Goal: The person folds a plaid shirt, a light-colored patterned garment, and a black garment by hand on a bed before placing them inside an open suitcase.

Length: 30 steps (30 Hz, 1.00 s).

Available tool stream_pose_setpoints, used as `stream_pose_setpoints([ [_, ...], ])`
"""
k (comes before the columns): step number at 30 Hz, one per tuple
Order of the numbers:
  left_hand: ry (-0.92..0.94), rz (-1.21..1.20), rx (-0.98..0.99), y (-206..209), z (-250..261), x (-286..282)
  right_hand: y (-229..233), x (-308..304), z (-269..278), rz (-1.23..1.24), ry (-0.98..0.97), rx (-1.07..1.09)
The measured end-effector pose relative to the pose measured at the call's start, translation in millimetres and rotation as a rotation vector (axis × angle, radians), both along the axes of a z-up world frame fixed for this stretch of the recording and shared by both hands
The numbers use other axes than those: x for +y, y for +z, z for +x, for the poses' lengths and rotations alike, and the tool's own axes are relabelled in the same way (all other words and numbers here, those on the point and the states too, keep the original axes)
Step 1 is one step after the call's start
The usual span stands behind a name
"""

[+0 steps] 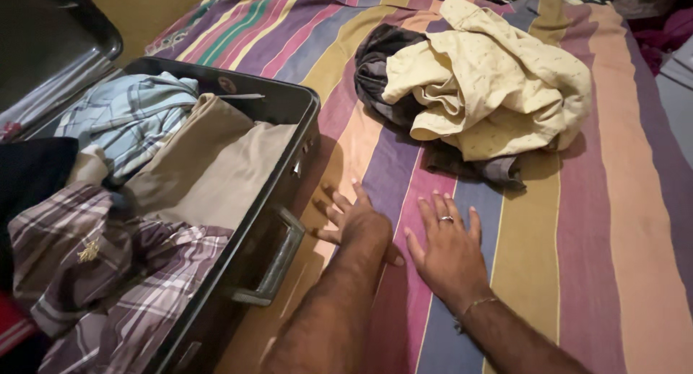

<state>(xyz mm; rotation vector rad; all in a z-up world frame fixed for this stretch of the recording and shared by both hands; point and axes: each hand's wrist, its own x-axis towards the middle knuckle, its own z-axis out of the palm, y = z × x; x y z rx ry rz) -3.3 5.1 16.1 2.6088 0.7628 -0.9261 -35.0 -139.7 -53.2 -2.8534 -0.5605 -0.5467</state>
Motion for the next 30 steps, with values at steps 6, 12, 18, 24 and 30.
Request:
stream_pose_setpoints([
  [6,-0.01,0.125,0.021,8,17,1,1,-1,-1,0.04,0.008,-0.033],
  [12,-0.308,-0.027,-0.568,31,33,68,1,1,1,0.029,-0.011,-0.033],
  [18,-0.104,-0.243,-1.464,64,-26,135,-2,-1,2,0.028,0.005,-0.058],
  [24,0.217,0.607,-0.953,66,-66,209,1,1,0,0.006,-0.014,-0.068],
  [30,0.403,0.702,-0.695,55,-74,250,-2,1,0,0.012,-0.001,-0.091],
])
